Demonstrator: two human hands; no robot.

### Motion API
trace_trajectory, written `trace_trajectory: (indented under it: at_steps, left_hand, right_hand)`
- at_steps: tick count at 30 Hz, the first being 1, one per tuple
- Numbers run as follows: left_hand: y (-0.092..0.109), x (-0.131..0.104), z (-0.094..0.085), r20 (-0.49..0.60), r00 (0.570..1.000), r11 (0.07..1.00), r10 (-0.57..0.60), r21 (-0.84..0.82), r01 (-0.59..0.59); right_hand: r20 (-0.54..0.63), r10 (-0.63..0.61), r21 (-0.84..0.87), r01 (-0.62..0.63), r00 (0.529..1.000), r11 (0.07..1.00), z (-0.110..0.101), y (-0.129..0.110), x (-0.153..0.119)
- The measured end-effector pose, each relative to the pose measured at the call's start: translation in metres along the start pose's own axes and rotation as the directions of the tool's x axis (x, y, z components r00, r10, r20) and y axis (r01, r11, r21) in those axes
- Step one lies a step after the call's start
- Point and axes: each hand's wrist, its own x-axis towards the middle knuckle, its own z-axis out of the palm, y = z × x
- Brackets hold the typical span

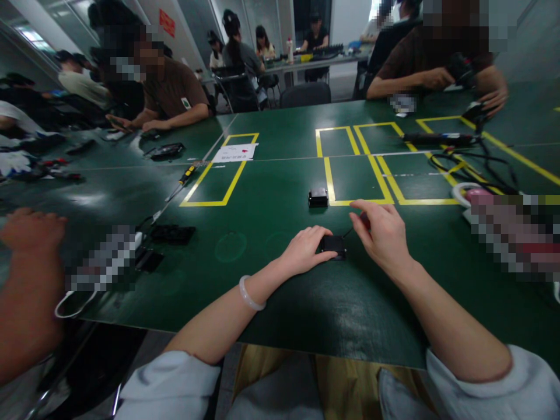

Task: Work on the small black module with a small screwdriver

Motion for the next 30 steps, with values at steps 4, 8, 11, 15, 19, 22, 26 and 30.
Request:
trace_trajectory:
  at_steps: [4, 8, 11, 15, 19, 22, 26, 30]
  left_hand:
    - [0.0004, 0.0000, -0.0008, 0.009, 1.000, 1.000, -0.007, -0.001, 0.007]
    - [0.0006, -0.0001, -0.0014, -0.004, 1.000, 1.000, 0.006, 0.001, -0.006]
    - [0.0001, 0.0001, -0.0007, -0.006, 1.000, 1.000, 0.012, 0.005, -0.012]
    - [-0.0010, 0.0006, 0.0010, -0.003, 1.000, 1.000, 0.009, 0.021, -0.009]
    - [-0.0015, 0.0006, 0.0014, -0.003, 1.000, 1.000, 0.012, 0.024, -0.012]
    - [-0.0012, 0.0003, 0.0012, -0.006, 1.000, 1.000, 0.011, 0.022, -0.011]
    - [-0.0009, 0.0003, 0.0010, -0.005, 1.000, 1.000, 0.009, 0.016, -0.009]
    - [-0.0010, 0.0006, 0.0012, -0.002, 1.000, 1.000, 0.007, 0.014, -0.007]
  right_hand:
    - [0.005, 0.011, -0.015, -0.011, 1.000, 1.000, -0.0002, -0.0018, 0.0011]
    - [0.011, -0.002, -0.037, 0.002, 1.000, 0.999, 0.0000, -0.0030, 0.0018]
    - [-0.004, -0.016, -0.030, 0.016, 1.000, 0.999, 0.0002, -0.0029, 0.0016]
    - [0.005, -0.036, -0.009, 0.036, 0.999, 0.999, -0.0011, -0.0023, 0.0016]
    - [0.019, -0.060, -0.023, 0.060, 0.998, 0.998, -0.0029, -0.0030, 0.0023]
    - [0.015, -0.047, -0.042, 0.047, 0.999, 0.998, -0.0025, -0.0041, 0.0029]
    - [0.022, -0.027, -0.081, 0.029, 0.999, 0.996, -0.0005, -0.0047, 0.0035]
    - [0.023, -0.039, -0.078, 0.040, 0.999, 0.996, 0.0005, -0.0049, 0.0037]
